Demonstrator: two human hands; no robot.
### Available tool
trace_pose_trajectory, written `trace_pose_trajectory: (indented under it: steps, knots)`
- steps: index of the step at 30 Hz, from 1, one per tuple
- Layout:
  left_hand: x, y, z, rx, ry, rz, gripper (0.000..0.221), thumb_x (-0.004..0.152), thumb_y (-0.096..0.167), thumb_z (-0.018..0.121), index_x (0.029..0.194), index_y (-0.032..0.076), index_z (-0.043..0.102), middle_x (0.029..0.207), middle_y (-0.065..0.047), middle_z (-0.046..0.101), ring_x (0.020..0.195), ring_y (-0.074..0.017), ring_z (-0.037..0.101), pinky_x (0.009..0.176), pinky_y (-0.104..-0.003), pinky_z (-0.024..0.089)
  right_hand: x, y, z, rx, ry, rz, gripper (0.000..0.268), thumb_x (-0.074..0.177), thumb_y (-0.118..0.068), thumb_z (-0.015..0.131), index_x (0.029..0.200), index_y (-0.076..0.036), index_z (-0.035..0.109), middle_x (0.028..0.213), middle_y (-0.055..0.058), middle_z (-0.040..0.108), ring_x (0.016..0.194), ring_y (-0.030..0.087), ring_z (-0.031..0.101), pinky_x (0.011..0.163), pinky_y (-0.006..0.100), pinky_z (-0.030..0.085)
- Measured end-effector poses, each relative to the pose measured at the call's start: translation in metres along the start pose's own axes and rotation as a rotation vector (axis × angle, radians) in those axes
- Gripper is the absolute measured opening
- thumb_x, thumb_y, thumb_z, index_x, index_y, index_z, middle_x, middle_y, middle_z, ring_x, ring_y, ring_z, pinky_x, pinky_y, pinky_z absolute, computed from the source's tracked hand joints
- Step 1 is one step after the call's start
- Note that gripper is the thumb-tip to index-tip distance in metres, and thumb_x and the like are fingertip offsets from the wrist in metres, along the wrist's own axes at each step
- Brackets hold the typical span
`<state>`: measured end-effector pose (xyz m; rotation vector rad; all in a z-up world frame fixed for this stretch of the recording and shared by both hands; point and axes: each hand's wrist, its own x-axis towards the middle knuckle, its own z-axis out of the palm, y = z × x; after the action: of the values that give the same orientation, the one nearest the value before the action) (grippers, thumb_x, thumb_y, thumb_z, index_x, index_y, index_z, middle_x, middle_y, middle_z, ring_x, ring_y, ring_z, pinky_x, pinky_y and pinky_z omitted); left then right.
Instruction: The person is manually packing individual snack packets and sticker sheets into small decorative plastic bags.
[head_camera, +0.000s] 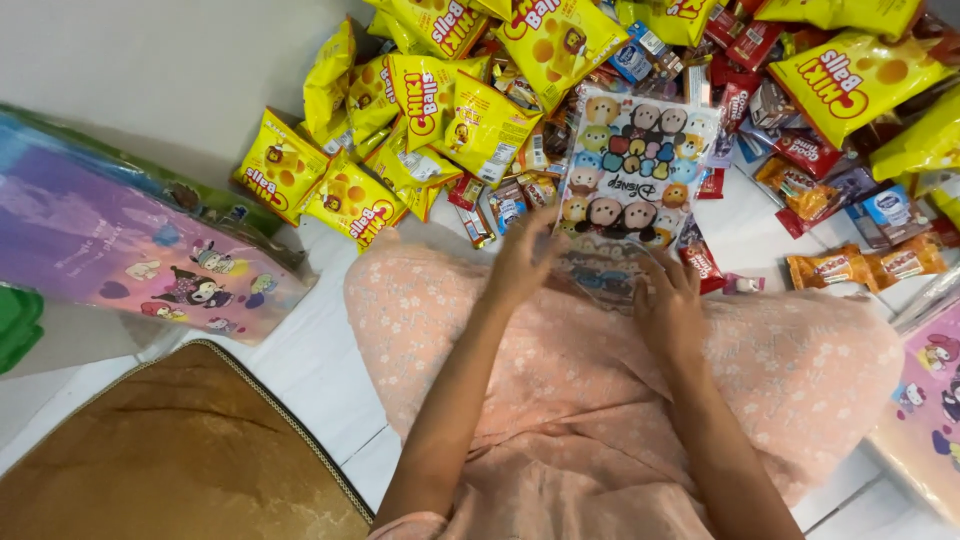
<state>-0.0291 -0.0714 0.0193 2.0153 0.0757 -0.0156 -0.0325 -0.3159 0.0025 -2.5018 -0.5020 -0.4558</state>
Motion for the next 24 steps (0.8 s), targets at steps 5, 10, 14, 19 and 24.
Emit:
trace_pose_trajectory:
  steps: [5,10,14,19,24]
  knots:
    - [0.047,-0.071,-0.009,0.519,0.117,-0.192,0.079,0.082,0.021,0.083,0.148,0.023,0.040,0.147,-0.011,0.046,0.135,-0.0397,0.048,0.101,-0.064,0.051,-0.001,0.001,0.001,0.096,-0.027,-0.006,0.037,0.084,-0.001,0.071,0.121,-0.005,0.075,0.122,0.016,0.071,0.095,0.034,0.064,0.087,0.041,0.054]
    - [0.068,-0.099,-0.009,0.736,0.006,-0.287,0.100,0.070,0.036,0.094,0.151,0.029,0.035,0.152,-0.009,0.042,0.141,-0.0334,0.046,0.106,-0.061,0.049,0.007,0.002,0.006,0.200,-0.013,-0.018,0.042,0.082,0.001,0.071,0.124,-0.001,0.073,0.121,0.019,0.071,0.092,0.037,0.063,0.084,0.045,0.053]
    - [0.047,-0.045,-0.026,0.140,0.182,-0.269,0.089,0.083,0.046,0.082,0.154,0.015,0.038,0.142,-0.025,0.049,0.133,-0.0460,0.052,0.102,-0.062,0.052,0.011,-0.002,0.005,0.201,0.035,-0.037,0.044,0.080,0.001,0.074,0.124,-0.002,0.073,0.121,0.019,0.070,0.092,0.036,0.064,0.082,0.043,0.054]
    - [0.042,-0.007,-0.040,-1.090,0.232,-0.347,0.079,0.095,0.054,0.063,0.152,0.008,0.033,0.150,-0.026,0.035,0.129,-0.0565,0.050,0.098,-0.057,0.057,0.011,-0.004,0.006,0.251,0.036,0.012,0.043,0.081,0.003,0.075,0.123,-0.003,0.074,0.121,0.017,0.071,0.090,0.036,0.064,0.081,0.043,0.054]
    - [0.016,0.060,-0.033,-0.705,0.040,-0.335,0.089,0.089,0.023,0.083,0.158,0.008,0.030,0.142,-0.021,0.058,0.117,-0.0368,0.068,0.100,-0.047,0.061,0.008,0.000,0.007,0.266,0.033,0.011,0.045,0.079,0.002,0.075,0.123,-0.002,0.073,0.122,0.017,0.070,0.090,0.035,0.064,0.079,0.042,0.055]
